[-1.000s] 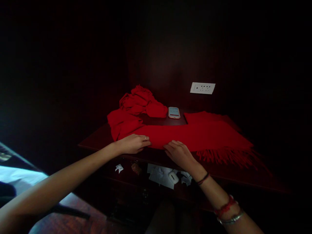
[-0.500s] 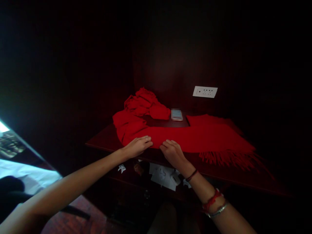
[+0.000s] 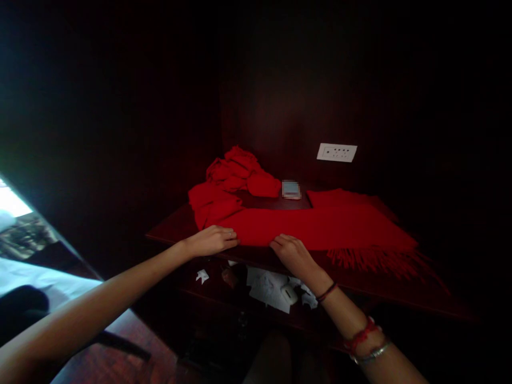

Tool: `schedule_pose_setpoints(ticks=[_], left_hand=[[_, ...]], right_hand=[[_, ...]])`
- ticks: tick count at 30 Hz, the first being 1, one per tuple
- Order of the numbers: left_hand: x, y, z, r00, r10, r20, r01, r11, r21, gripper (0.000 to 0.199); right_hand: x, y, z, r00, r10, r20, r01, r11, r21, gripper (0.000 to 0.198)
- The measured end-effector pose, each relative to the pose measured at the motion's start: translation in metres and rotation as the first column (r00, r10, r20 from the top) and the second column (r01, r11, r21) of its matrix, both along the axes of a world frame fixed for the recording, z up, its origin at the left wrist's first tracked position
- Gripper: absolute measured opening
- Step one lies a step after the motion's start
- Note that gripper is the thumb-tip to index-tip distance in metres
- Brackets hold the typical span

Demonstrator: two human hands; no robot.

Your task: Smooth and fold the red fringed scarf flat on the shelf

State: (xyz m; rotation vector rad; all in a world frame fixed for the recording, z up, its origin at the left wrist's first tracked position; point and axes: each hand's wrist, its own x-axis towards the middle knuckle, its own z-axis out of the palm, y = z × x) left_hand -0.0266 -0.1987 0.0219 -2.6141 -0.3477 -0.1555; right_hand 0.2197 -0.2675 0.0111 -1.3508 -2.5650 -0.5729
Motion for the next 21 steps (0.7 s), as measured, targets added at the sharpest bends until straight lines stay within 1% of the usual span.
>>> schedule_pose_setpoints(ticks=[2,4,7,10,12,14,18,21], left_hand=[[0.003,-0.002,0.004,1.0,-0.021,-0.007,0.021,1.0,-0.015,0.023],[0.008,-0.004,0.011,1.0,-0.023,-0.016,0.022,0.998,-0.056,0.023],[0.021,-0.006,0.021,1.0,0.011,0.002,-0.01,0.987,-0.163,0.028],[0.042,-0.003,0.027,0.996,0.051,0.077,-0.025,0.954,-0.3,0.028],[0.056,0.002,0.026,0.991,0.054,0.123,-0.003,0.924,-0.382,0.028],[0.066,0.008,0.02,0.992,0.055,0.116,0.003,0.891,-0.453,0.033],[0.069,0.016,0.004,0.993,0.108,-0.042,-0.113,0.825,-0.554,0.043],[0.065,0.018,-0.002,0.988,0.13,-0.081,-0.153,0.806,-0.572,0.044]], right_hand=[[0.001,0.0,0.0,1.0,0.002,0.004,-0.002,1.0,-0.004,0.011],[0.002,0.0,0.0,1.0,0.006,-0.002,-0.006,1.0,-0.002,0.011],[0.002,0.0,-0.001,1.0,0.005,-0.018,-0.005,1.0,-0.002,0.012],[0.002,0.001,-0.002,0.999,-0.003,-0.039,0.003,1.0,0.0,0.012],[0.003,0.001,-0.003,0.999,-0.012,-0.051,0.012,1.0,0.004,0.013],[0.003,0.001,-0.005,0.998,-0.018,-0.059,0.019,1.0,0.009,0.013],[0.003,0.002,-0.007,0.996,-0.016,-0.085,0.017,1.0,0.009,0.013],[0.003,0.003,-0.007,0.994,-0.001,-0.109,0.001,1.0,0.003,0.013]])
